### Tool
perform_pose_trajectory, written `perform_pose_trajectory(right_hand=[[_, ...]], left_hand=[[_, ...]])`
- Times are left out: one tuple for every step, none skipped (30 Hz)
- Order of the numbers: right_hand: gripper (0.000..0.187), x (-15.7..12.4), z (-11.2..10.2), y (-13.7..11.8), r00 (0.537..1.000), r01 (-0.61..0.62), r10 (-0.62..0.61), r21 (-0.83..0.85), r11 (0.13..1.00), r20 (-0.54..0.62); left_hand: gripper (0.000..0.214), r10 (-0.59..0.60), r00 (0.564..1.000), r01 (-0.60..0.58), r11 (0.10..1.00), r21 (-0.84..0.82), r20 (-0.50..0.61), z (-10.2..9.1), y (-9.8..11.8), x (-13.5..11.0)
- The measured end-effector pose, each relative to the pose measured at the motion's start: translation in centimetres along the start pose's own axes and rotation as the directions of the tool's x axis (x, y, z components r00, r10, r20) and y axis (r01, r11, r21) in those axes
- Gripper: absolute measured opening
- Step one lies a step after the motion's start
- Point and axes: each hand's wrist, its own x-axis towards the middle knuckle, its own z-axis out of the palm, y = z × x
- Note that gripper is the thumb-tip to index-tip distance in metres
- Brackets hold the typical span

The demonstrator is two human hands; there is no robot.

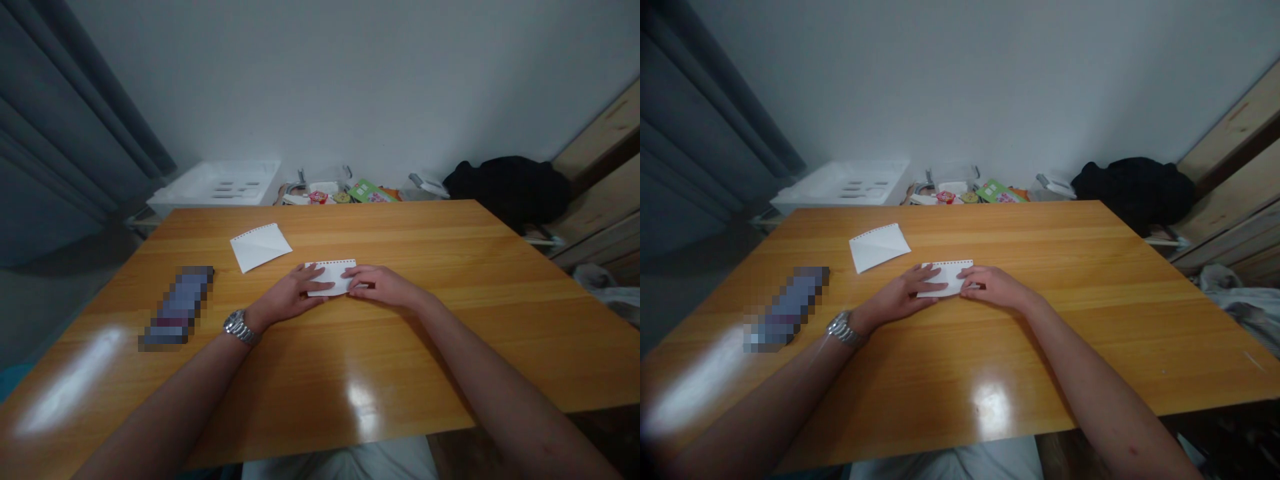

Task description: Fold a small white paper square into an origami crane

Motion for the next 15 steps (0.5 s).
perform_pose_trajectory(right_hand=[[0.023,0.0,0.0,0.0,1.0,-0.002,0.002,-0.004,1.0,-0.005],[0.025,0.0,0.0,0.0,1.0,-0.006,0.006,-0.008,1.0,-0.01],[0.026,0.0,0.1,0.0,1.0,-0.01,0.01,-0.013,1.0,-0.012],[0.027,0.0,0.1,0.0,1.0,-0.015,0.014,-0.017,1.0,-0.016],[0.027,0.0,0.2,0.0,1.0,-0.02,0.019,-0.02,1.0,-0.022],[0.027,0.0,0.3,0.0,0.999,-0.026,0.025,-0.022,0.999,-0.034],[0.027,0.1,0.4,0.1,0.998,-0.032,0.031,-0.02,0.999,-0.052],[0.028,0.1,0.5,0.1,0.996,-0.038,0.037,-0.016,0.999,-0.076],[0.029,0.2,0.6,0.2,0.994,-0.044,0.042,-0.008,0.999,-0.106],[0.029,0.2,0.7,0.2,0.99,-0.048,0.048,-0.001,0.999,-0.136],[0.028,0.3,0.7,0.2,0.985,-0.054,0.054,0.005,0.999,-0.161],[0.026,0.4,0.8,0.1,0.981,-0.062,0.062,0.007,0.998,-0.181],[0.024,0.5,0.8,0.0,0.978,-0.075,0.074,0.004,0.997,-0.198],[0.023,0.6,0.9,-0.1,0.973,-0.091,0.089,-0.001,0.996,-0.215],[0.022,0.6,1.0,-0.2,0.967,-0.108,0.104,-0.006,0.994,-0.232]], left_hand=[[0.036,-0.008,1.0,0.008,1.0,-0.003,0.005,0.0,0.0,0.0],[0.035,-0.018,1.0,0.018,1.0,-0.007,0.005,0.0,0.0,0.0],[0.035,-0.027,1.0,0.027,1.0,-0.012,-0.001,0.1,0.0,0.0],[0.034,-0.034,0.999,0.034,0.999,-0.018,-0.013,0.2,-0.1,0.0],[0.034,-0.04,0.999,0.039,0.999,-0.026,-0.03,0.4,-0.2,0.1],[0.033,-0.045,0.998,0.043,0.998,-0.035,-0.049,0.5,-0.2,0.1],[0.033,-0.05,0.996,0.046,0.998,-0.047,-0.074,0.7,-0.3,0.2],[0.032,-0.057,0.993,0.051,0.997,-0.06,-0.102,0.8,-0.4,0.3],[0.032,-0.068,0.989,0.058,0.995,-0.076,-0.132,0.9,-0.4,0.4],[0.033,-0.081,0.984,0.067,0.993,-0.092,-0.16,1.0,-0.4,0.4],[0.033,-0.096,0.979,0.077,0.991,-0.108,-0.182,1.0,-0.3,0.5],[0.033,-0.116,0.974,0.093,0.988,-0.121,-0.195,1.0,-0.2,0.6],[0.033,-0.136,0.969,0.11,0.985,-0.132,-0.204,1.0,-0.1,0.6],[0.032,-0.156,0.964,0.127,0.982,-0.14,-0.218,1.0,0.0,0.7],[0.032,-0.174,0.957,0.143,0.979,-0.146,-0.233,1.0,0.0,0.7]])
